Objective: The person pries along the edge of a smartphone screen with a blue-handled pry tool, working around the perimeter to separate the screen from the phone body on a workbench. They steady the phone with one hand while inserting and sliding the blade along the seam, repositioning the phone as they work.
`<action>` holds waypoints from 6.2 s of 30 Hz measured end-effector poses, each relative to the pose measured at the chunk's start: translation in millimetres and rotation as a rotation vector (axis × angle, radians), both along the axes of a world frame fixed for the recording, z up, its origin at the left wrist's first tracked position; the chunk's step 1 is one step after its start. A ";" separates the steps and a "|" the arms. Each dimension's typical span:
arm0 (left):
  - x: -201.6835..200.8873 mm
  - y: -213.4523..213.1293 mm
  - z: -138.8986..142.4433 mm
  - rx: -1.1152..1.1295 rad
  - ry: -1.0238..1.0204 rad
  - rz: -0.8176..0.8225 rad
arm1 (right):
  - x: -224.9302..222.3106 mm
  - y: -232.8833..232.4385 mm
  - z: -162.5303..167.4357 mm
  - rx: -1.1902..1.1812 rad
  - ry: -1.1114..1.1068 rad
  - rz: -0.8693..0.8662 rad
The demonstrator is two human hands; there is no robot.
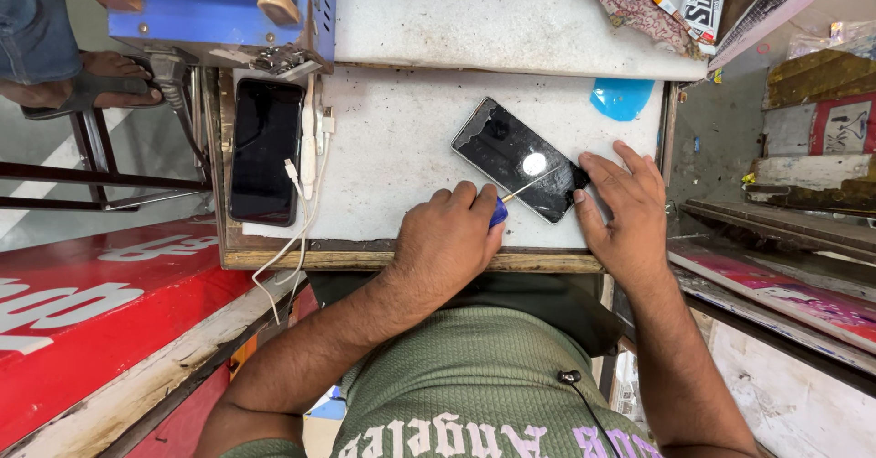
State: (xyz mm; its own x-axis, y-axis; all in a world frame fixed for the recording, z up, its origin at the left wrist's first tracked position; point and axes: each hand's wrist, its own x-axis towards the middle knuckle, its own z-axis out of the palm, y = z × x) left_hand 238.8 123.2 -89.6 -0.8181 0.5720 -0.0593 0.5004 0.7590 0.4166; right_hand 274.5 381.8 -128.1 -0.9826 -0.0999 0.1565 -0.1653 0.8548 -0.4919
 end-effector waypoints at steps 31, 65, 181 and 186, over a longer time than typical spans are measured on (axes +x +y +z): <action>-5.4 -63.2 29.4 0.252 -0.058 0.364 | -49.3 -50.0 17.1 0.347 -0.113 0.572; -14.1 -56.5 -7.4 0.265 -0.249 0.316 | -17.8 -13.9 -0.6 0.379 -0.155 0.361; 6.5 -98.4 5.5 -0.092 -0.083 0.014 | -47.7 -76.6 11.9 0.318 -0.097 0.407; 6.8 -97.6 4.5 -0.088 -0.078 0.024 | -47.4 -75.8 11.7 0.307 -0.101 0.405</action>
